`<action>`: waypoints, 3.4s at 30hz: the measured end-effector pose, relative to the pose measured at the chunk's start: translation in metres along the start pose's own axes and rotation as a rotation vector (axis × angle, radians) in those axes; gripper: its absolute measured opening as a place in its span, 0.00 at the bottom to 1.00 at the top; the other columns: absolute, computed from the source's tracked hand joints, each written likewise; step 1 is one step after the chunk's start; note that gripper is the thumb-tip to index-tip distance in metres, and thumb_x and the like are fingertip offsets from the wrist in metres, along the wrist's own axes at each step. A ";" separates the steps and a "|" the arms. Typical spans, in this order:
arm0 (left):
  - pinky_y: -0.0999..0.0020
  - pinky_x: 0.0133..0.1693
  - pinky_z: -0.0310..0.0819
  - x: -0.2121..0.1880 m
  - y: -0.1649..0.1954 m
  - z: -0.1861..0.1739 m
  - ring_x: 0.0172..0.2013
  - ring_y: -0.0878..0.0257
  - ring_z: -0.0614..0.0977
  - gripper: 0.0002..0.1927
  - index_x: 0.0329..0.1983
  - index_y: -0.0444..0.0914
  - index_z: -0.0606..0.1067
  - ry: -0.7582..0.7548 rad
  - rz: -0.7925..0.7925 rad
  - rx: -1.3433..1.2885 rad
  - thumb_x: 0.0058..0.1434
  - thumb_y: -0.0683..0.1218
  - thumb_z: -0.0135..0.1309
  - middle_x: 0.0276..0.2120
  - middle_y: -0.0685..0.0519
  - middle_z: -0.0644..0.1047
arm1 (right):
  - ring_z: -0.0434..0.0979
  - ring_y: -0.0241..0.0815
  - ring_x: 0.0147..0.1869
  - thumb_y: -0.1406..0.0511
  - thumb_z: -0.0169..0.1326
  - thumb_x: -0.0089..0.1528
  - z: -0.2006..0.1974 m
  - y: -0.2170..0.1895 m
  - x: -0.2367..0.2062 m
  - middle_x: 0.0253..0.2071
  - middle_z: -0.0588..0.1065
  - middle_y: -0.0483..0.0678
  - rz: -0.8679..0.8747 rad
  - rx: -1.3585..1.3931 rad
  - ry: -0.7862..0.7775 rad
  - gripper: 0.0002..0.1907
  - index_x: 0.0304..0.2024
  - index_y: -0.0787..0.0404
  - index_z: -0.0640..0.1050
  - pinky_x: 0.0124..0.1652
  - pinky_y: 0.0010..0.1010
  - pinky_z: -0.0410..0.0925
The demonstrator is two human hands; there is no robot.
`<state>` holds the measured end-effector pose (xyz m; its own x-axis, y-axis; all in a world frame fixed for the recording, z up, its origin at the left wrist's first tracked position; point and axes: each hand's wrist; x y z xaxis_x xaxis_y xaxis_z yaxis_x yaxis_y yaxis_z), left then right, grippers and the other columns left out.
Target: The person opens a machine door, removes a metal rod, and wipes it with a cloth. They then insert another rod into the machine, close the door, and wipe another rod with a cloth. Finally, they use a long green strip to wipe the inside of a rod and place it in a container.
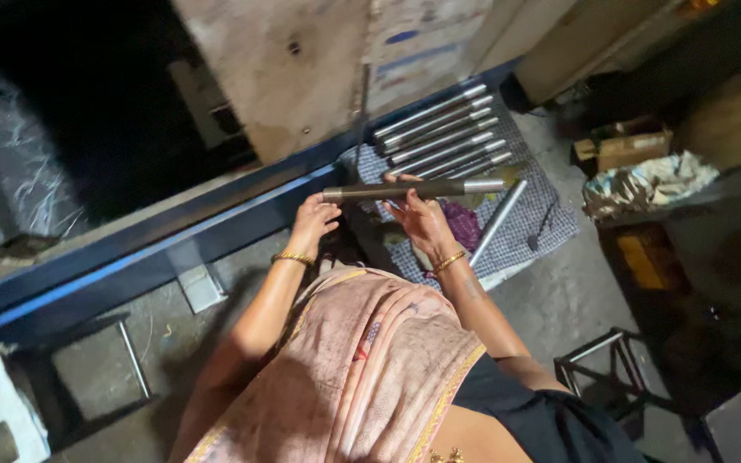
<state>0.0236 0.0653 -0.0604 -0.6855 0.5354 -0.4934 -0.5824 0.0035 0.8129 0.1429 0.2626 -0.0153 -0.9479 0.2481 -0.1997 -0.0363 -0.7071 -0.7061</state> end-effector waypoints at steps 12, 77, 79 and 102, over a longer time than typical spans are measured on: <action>0.71 0.47 0.76 -0.219 -0.012 -0.166 0.50 0.65 0.83 0.15 0.56 0.38 0.75 -0.001 0.413 -0.061 0.71 0.49 0.50 0.50 0.54 0.81 | 0.74 0.49 0.68 0.57 0.58 0.66 0.147 0.108 -0.072 0.70 0.69 0.56 0.138 0.063 -0.263 0.22 0.62 0.54 0.74 0.64 0.43 0.69; 0.76 0.25 0.58 -0.131 0.287 -0.763 0.23 0.67 0.65 0.23 0.44 0.33 0.64 1.594 1.193 0.310 0.79 0.59 0.45 0.34 0.52 0.64 | 0.66 0.45 0.76 0.51 0.49 0.71 0.607 0.378 0.644 0.71 0.69 0.50 -0.002 0.021 -0.413 0.25 0.67 0.53 0.70 0.76 0.54 0.51; 0.76 0.25 0.60 -0.132 0.287 -0.764 0.22 0.68 0.65 0.24 0.45 0.33 0.64 1.577 1.216 0.327 0.80 0.60 0.45 0.35 0.51 0.65 | 0.65 0.44 0.76 0.51 0.51 0.70 0.605 0.379 0.645 0.71 0.69 0.50 0.003 -0.009 -0.381 0.26 0.66 0.53 0.71 0.75 0.53 0.51; 0.73 0.30 0.64 -0.136 0.271 -0.756 0.31 0.64 0.70 0.25 0.43 0.33 0.69 1.715 1.213 0.332 0.77 0.61 0.47 0.36 0.50 0.68 | 0.65 0.47 0.77 0.53 0.52 0.71 0.609 0.358 0.615 0.71 0.69 0.53 -0.025 -0.063 -0.415 0.25 0.66 0.55 0.69 0.76 0.53 0.55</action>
<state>-0.3715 -0.6448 -0.0069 -0.2978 -0.7240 0.6222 0.2938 0.5506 0.7813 -0.6454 -0.2410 0.0229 -0.9945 -0.0325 0.0994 -0.0534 -0.6594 -0.7499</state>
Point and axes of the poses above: each hand's wrist, its own x-axis towards the middle knuckle, its own z-axis out of the palm, y = z × x
